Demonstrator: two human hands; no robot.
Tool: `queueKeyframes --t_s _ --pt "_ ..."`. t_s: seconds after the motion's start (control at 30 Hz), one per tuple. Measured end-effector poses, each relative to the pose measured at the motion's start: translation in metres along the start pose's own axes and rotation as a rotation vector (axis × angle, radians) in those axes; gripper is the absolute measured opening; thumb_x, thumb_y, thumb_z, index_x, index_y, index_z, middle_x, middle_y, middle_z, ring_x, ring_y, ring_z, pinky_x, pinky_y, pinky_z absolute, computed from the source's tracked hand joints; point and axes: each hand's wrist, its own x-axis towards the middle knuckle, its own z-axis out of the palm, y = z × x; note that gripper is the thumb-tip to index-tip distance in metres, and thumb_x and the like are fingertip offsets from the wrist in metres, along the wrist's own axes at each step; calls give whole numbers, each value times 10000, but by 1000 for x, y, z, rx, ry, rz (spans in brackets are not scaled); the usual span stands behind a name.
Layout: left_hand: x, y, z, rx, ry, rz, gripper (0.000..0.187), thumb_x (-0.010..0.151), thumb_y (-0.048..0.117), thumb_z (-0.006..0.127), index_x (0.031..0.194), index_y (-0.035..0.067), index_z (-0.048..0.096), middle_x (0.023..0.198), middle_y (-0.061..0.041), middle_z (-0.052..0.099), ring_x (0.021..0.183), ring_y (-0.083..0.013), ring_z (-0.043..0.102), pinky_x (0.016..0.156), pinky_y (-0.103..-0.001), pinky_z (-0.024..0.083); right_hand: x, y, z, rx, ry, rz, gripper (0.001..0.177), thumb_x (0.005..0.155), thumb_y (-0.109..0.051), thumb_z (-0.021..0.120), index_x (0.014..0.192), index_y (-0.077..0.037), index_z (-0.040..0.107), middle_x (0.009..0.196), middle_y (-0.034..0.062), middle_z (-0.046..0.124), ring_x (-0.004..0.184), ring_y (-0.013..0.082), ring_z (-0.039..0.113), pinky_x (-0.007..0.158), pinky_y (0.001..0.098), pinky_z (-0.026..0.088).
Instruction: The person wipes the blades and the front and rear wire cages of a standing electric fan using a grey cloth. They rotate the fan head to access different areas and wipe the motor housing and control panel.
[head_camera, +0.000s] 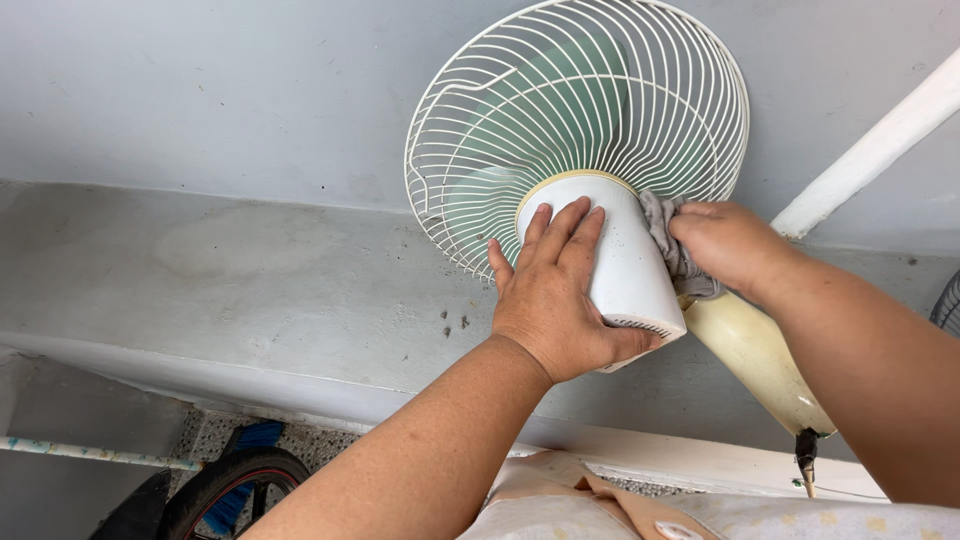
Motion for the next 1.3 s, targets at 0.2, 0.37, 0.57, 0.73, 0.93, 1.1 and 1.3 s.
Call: queueKeyframes --t_s 0.2,0.37,0.57,0.73,0.93,1.1,1.3 --pt "0 1 2 11 10 1 1344 444 651 918 1547 171 319 1623 -73 261 1537 -338 125 1152 -763 -17 12 -6 6 -300 1 20 419 950 -320 493 1058 -25 771 1034 186 759 947 313 700 877 446 525" --pt "-1 1 0 20 1 -7 1333 443 634 923 1544 179 325 1632 -65 263 1542 -334 127 1156 -760 -19 -7 -16 12 -321 86 -57 383 971 -292 485 966 -19 753 905 181 740 860 317 685 840 439 519" --pt "-3 -8 2 -38 60 11 1374 439 638 932 1579 178 320 1623 -62 330 1566 -320 175 1202 -741 3 -56 -24 10 125 145 -205 354 969 -253 476 1001 8 714 886 154 695 836 256 620 788 390 505" --pt "-21 -16 26 -345 260 -229 1563 327 575 994 1563 194 117 1620 -143 274 1505 -320 282 1189 -635 215 -64 -30 13 48 44 -240 479 955 -380 466 1203 -28 677 1156 134 727 1073 252 657 946 368 472" --pt "-12 -47 77 -1364 69 -464 1733 509 585 954 1537 267 -405 1574 -250 382 1424 -421 472 1158 -548 420 -47 -34 12 -142 -29 -128 584 987 -468 379 1279 -51 668 1282 169 691 1189 301 630 1046 410 435" --pt "0 -63 66 -2014 -105 -630 1350 693 893 642 1605 -34 281 1510 -293 507 1375 -464 503 1054 -612 442 -36 -36 15 52 -141 -69 635 979 -494 390 1413 -70 578 1381 138 640 1257 254 593 1079 390 423" --pt "-1 -42 58 -1885 -153 -714 1070 638 689 716 1515 148 428 1452 -196 574 1322 -426 560 1047 -669 451 -49 -50 8 366 -255 66 735 919 -571 492 1447 -65 558 1422 142 633 1315 269 596 1096 399 439"
